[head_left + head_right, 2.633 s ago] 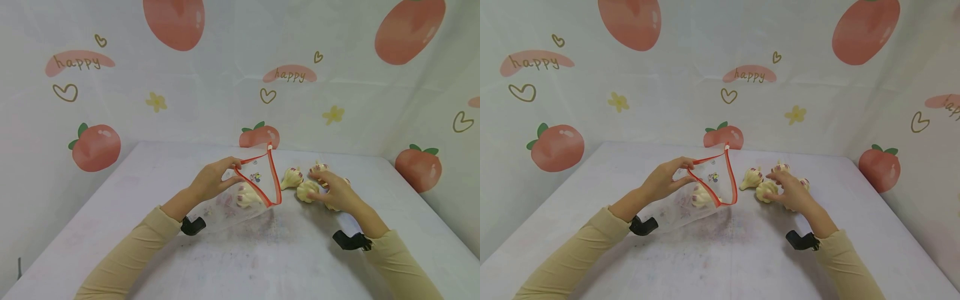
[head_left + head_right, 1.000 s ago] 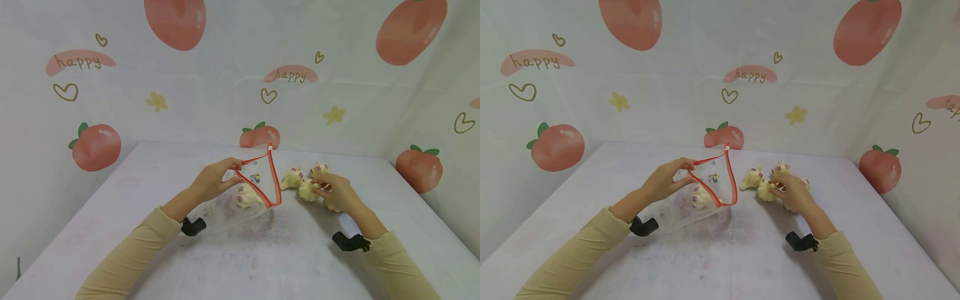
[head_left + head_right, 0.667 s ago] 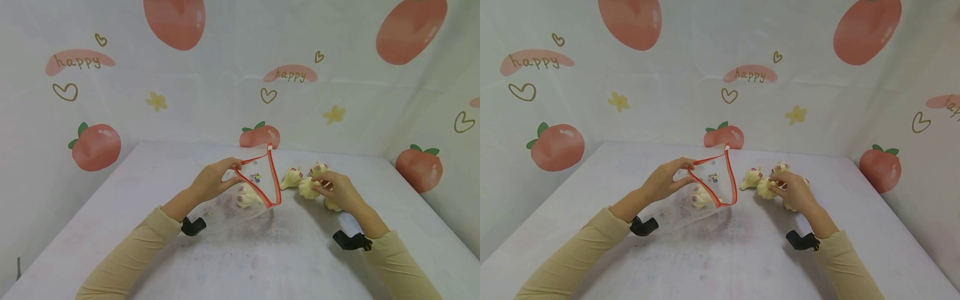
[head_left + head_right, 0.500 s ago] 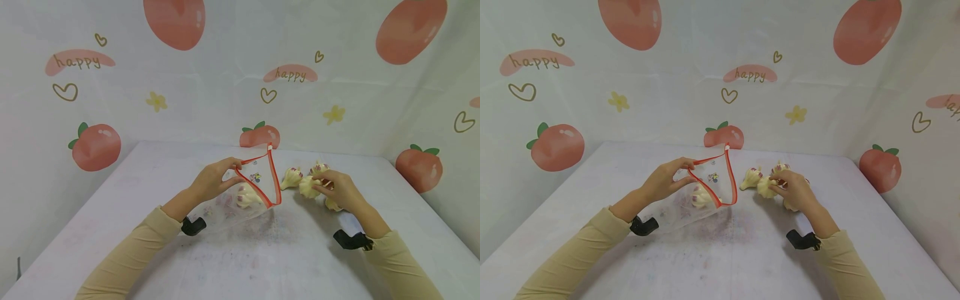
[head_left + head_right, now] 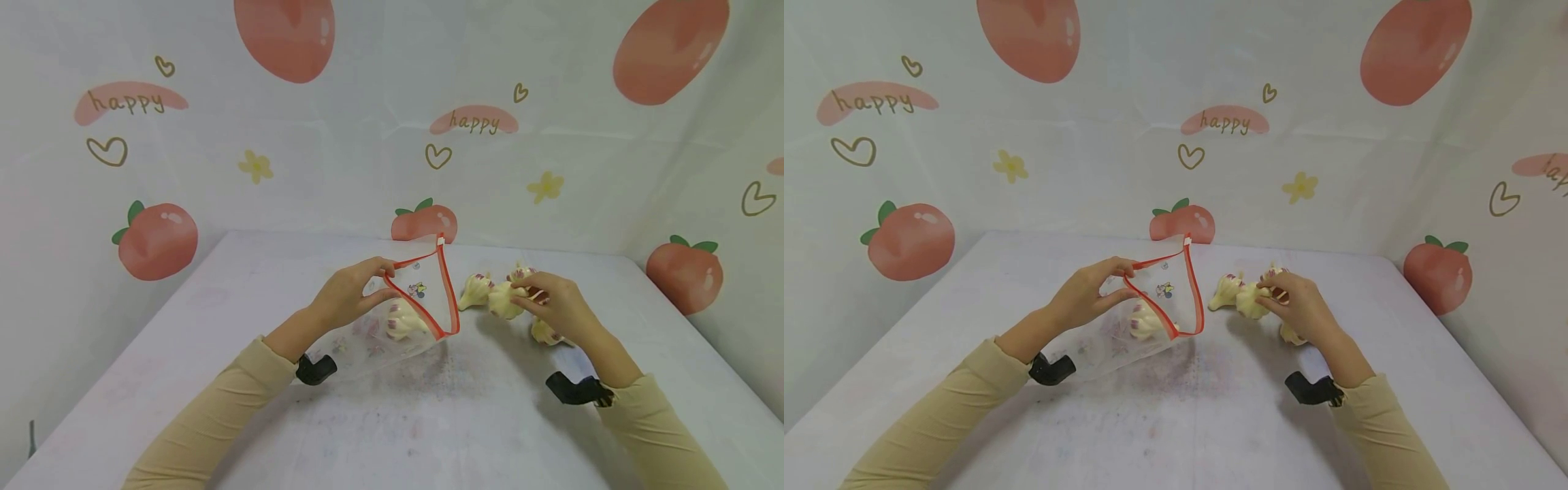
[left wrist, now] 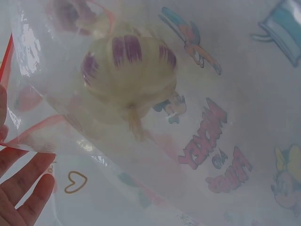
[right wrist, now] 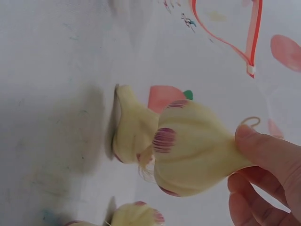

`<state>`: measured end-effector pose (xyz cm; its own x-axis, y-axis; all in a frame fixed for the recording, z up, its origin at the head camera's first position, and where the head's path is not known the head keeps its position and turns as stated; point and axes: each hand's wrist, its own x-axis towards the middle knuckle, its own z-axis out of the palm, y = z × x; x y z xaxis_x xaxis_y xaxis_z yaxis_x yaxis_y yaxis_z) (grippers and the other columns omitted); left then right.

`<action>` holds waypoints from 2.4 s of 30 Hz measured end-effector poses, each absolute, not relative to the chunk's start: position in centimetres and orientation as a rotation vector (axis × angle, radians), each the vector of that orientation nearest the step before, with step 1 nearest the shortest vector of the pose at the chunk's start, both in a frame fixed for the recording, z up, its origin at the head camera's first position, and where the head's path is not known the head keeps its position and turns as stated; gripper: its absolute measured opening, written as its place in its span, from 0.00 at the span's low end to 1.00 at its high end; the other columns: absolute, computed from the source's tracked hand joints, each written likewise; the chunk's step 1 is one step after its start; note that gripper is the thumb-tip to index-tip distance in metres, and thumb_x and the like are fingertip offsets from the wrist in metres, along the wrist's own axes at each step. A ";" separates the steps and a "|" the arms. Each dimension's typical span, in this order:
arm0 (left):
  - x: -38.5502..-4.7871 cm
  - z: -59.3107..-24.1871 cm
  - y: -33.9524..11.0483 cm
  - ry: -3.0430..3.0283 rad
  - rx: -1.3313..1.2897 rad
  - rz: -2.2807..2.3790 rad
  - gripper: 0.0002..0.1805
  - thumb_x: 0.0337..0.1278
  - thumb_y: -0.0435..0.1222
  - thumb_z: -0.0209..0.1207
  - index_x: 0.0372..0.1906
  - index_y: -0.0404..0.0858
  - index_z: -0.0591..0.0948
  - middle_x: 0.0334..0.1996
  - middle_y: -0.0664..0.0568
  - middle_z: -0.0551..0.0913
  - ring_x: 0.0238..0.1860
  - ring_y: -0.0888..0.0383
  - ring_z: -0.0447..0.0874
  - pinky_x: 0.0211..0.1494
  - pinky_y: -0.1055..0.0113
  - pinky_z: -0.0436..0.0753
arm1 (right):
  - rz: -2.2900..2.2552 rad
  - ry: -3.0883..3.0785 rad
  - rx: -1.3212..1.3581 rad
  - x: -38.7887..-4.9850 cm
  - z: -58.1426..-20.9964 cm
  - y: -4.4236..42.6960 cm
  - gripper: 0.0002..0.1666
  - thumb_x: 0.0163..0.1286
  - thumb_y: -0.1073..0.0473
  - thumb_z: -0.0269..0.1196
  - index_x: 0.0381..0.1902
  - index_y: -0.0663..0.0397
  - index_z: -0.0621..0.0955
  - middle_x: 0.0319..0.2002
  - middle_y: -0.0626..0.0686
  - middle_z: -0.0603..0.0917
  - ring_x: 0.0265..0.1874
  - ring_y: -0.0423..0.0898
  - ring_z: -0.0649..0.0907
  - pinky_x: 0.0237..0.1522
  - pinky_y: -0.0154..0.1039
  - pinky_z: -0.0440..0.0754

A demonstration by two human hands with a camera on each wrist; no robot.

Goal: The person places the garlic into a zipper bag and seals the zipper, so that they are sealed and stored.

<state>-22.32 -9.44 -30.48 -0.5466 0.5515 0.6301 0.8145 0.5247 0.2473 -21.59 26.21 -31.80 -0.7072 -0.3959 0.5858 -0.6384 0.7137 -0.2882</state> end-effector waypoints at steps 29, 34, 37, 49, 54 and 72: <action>-22.3 -30.5 -9.5 -2.286 -1.112 -0.724 0.18 0.50 0.39 0.66 0.43 0.35 0.74 0.40 0.48 0.83 0.43 0.53 0.86 0.36 0.63 0.82 | 0.803 -2.384 0.767 -20.9 -30.1 25.2 0.14 0.50 0.73 0.69 0.37 0.62 0.83 0.31 0.55 0.85 0.28 0.24 0.75 0.31 0.17 0.77; -22.3 -30.5 -9.5 -2.288 -1.116 -0.734 0.18 0.50 0.39 0.66 0.44 0.35 0.74 0.40 0.46 0.83 0.43 0.52 0.86 0.34 0.61 0.82 | 0.787 -2.397 0.754 -20.8 -29.9 25.0 0.14 0.50 0.71 0.69 0.38 0.61 0.83 0.31 0.53 0.84 0.29 0.23 0.74 0.32 0.17 0.77; -22.3 -30.5 -9.5 -2.286 -1.117 -0.734 0.18 0.50 0.38 0.66 0.44 0.35 0.74 0.39 0.46 0.83 0.43 0.52 0.86 0.34 0.62 0.81 | 0.790 -2.380 0.763 -20.7 -29.7 24.8 0.15 0.50 0.72 0.69 0.38 0.62 0.83 0.31 0.54 0.84 0.29 0.22 0.74 0.33 0.16 0.76; -22.4 -30.5 -9.5 -2.278 -1.123 -0.739 0.19 0.50 0.39 0.66 0.44 0.36 0.74 0.39 0.46 0.83 0.43 0.53 0.86 0.33 0.65 0.80 | 0.846 -2.271 0.813 -20.4 -29.3 23.8 0.17 0.46 0.76 0.69 0.37 0.64 0.83 0.29 0.54 0.83 0.29 0.23 0.74 0.34 0.16 0.76; -22.4 -30.5 -9.5 -2.275 -1.124 -0.740 0.18 0.50 0.39 0.66 0.43 0.35 0.74 0.39 0.46 0.83 0.43 0.53 0.86 0.33 0.65 0.80 | 0.855 -2.246 0.820 -20.4 -29.3 23.5 0.18 0.46 0.77 0.69 0.38 0.63 0.83 0.28 0.53 0.83 0.28 0.24 0.75 0.35 0.16 0.76; -22.3 -30.5 -9.5 -2.288 -1.123 -0.751 0.18 0.50 0.38 0.66 0.44 0.35 0.74 0.39 0.46 0.83 0.43 0.52 0.86 0.34 0.63 0.80 | 0.894 -2.185 0.873 -19.9 -29.0 22.0 0.19 0.44 0.77 0.70 0.37 0.63 0.83 0.28 0.53 0.84 0.26 0.28 0.75 0.35 0.17 0.77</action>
<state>-22.34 -9.47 -30.50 -0.5480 0.5543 0.6264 0.8178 0.5124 0.2620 -19.92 21.96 -28.95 -0.5932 -0.3378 0.7308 -0.7532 0.5535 -0.3555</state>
